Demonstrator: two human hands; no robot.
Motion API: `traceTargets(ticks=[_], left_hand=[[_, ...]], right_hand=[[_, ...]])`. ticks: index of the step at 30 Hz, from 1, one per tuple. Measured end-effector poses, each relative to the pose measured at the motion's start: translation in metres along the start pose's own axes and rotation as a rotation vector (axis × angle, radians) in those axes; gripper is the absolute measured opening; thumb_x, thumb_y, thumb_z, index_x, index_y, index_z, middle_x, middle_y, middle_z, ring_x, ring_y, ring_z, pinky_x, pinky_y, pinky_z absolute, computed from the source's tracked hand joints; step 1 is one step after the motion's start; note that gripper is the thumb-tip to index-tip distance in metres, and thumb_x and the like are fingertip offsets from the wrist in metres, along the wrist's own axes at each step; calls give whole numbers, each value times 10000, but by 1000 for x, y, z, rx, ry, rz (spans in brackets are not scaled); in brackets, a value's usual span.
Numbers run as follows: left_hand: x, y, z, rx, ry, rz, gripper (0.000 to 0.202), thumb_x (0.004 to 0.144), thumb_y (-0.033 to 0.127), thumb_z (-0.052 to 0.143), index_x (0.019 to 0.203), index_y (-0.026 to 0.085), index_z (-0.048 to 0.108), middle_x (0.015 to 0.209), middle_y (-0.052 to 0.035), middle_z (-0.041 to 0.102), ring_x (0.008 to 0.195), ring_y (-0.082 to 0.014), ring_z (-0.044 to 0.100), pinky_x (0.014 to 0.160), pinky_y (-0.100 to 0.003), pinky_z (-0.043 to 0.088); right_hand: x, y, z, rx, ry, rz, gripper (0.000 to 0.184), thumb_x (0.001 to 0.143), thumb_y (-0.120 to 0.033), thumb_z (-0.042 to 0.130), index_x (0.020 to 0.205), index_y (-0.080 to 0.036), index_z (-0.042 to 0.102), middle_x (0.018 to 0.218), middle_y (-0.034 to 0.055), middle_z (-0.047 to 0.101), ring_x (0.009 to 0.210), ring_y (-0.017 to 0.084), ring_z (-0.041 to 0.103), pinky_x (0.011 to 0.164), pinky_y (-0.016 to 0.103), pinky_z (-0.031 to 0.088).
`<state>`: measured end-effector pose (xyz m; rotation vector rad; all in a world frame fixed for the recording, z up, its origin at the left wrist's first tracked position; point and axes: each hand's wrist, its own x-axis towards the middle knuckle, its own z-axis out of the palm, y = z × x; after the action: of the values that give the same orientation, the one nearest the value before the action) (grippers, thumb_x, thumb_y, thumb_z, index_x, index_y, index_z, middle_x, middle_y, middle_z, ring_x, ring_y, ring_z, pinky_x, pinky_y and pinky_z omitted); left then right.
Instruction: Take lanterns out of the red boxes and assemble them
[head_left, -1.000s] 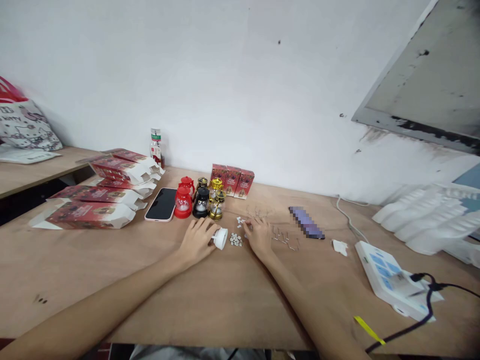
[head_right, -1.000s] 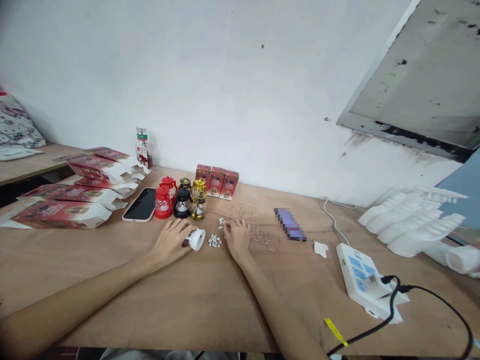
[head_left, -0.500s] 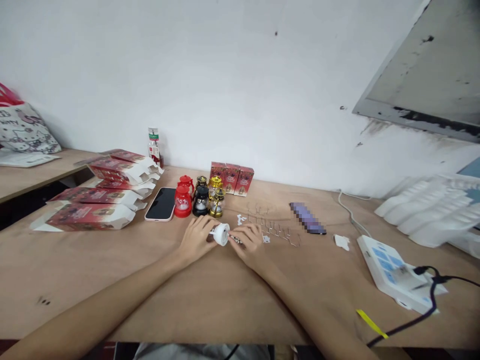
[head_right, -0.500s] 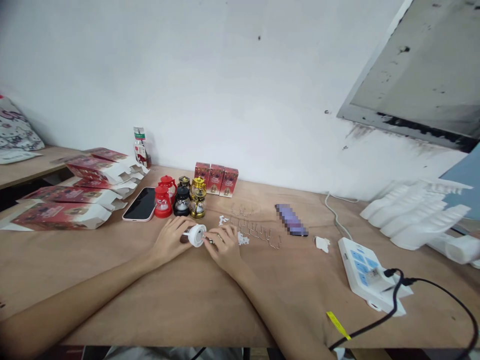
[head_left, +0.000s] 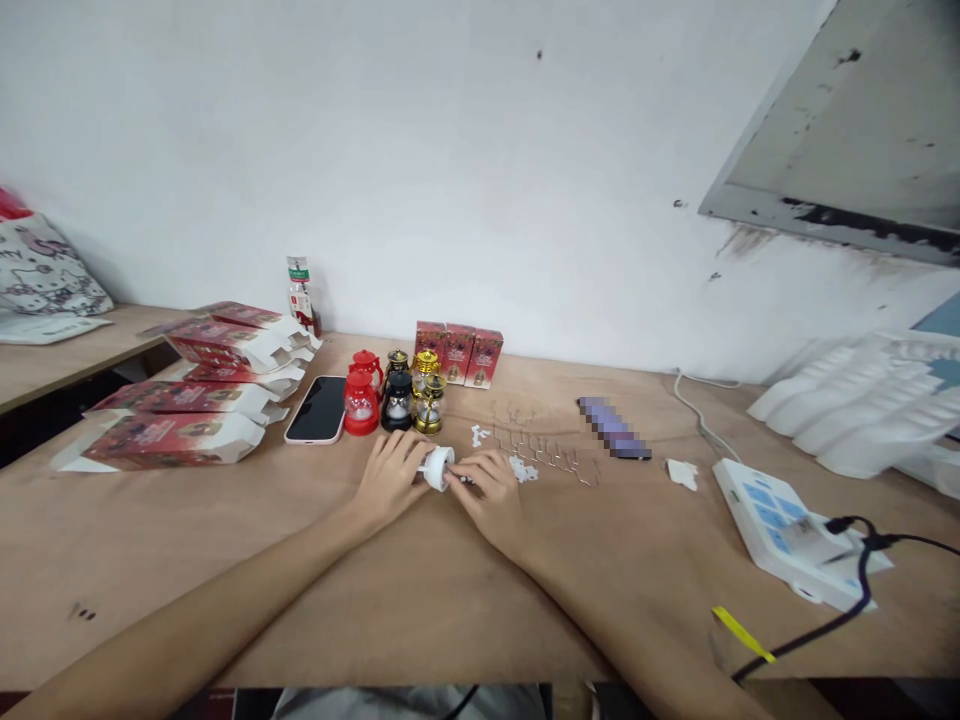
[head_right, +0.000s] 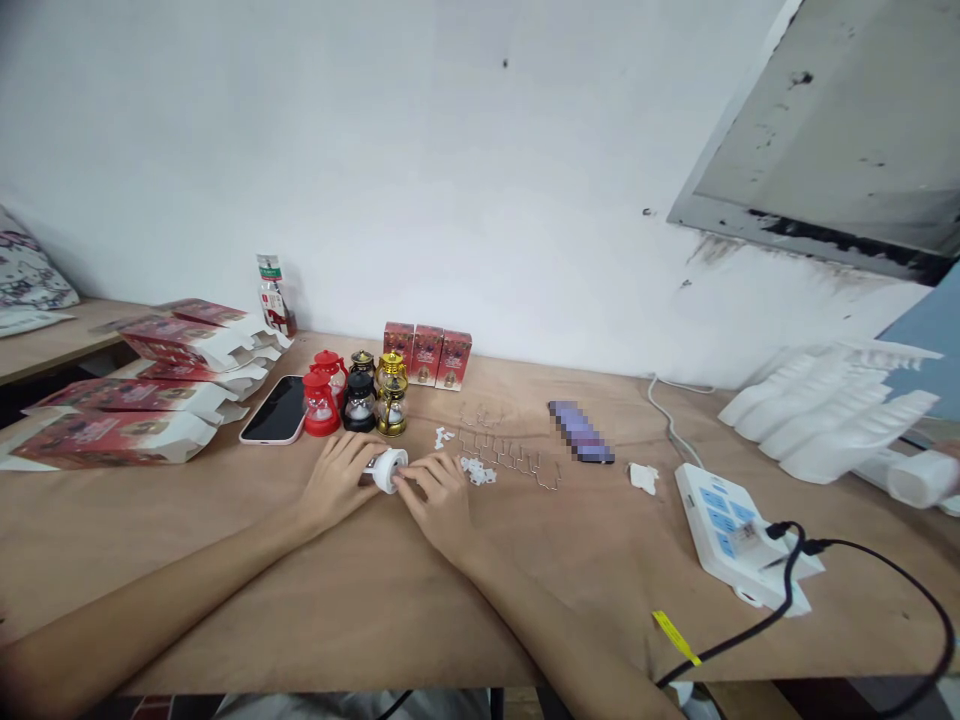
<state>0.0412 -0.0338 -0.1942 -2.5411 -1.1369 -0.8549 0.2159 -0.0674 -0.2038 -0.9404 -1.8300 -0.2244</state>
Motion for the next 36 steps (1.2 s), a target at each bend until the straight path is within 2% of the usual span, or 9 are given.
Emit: traceTargets(ticks=[7,19,27,29,33,36], left_hand=[[0,5,-2,142,-25,31,254,803,158,537,1054,181,569,1043,-97,632,958,-260,510,729,-370,331],[1,8,-2,131,-40,27,259,809,166,519,1061,184,576,1067,-99,625,958,-261,505,716,-373,343],[2,3,1,103,41,-3,233,814,200,558,1046,179,574,1049,-93,638,936,-257,528,738,-368,344],[3,0,1,73,45,-26,238,808,198,570,1045,184,570,1051,-89,636,938,-254,532,747,-365,352],[5,-4,0,47,38,-69,264,784,190,602,1044,175,562,1059,-90,633,941,-253,534,754,-360,361],[6,-7,-1,40,27,-93,259,775,193,615,1027,174,563,1056,-87,633,943,-251,537,755,-356,364]], right_hand=[[-6,-5,6,-38,-47,88,136,801,-158,572,686,-210,625,737,22,691,732,171,614,672,321,445],[-5,-5,10,112,7,215,177,728,-115,533,609,-238,576,767,17,716,764,178,680,667,296,531],[0,2,7,140,36,172,161,752,-131,510,638,-233,558,686,3,692,706,165,673,722,296,524],[2,9,2,109,-16,137,148,748,-129,508,650,-230,554,658,-5,676,662,156,657,681,277,512],[9,30,-15,-76,-232,57,137,733,-120,520,646,-224,536,630,-3,644,565,143,596,530,242,433],[15,45,-30,-306,-326,-11,115,714,-106,539,675,-212,563,653,40,656,630,183,599,597,285,437]])
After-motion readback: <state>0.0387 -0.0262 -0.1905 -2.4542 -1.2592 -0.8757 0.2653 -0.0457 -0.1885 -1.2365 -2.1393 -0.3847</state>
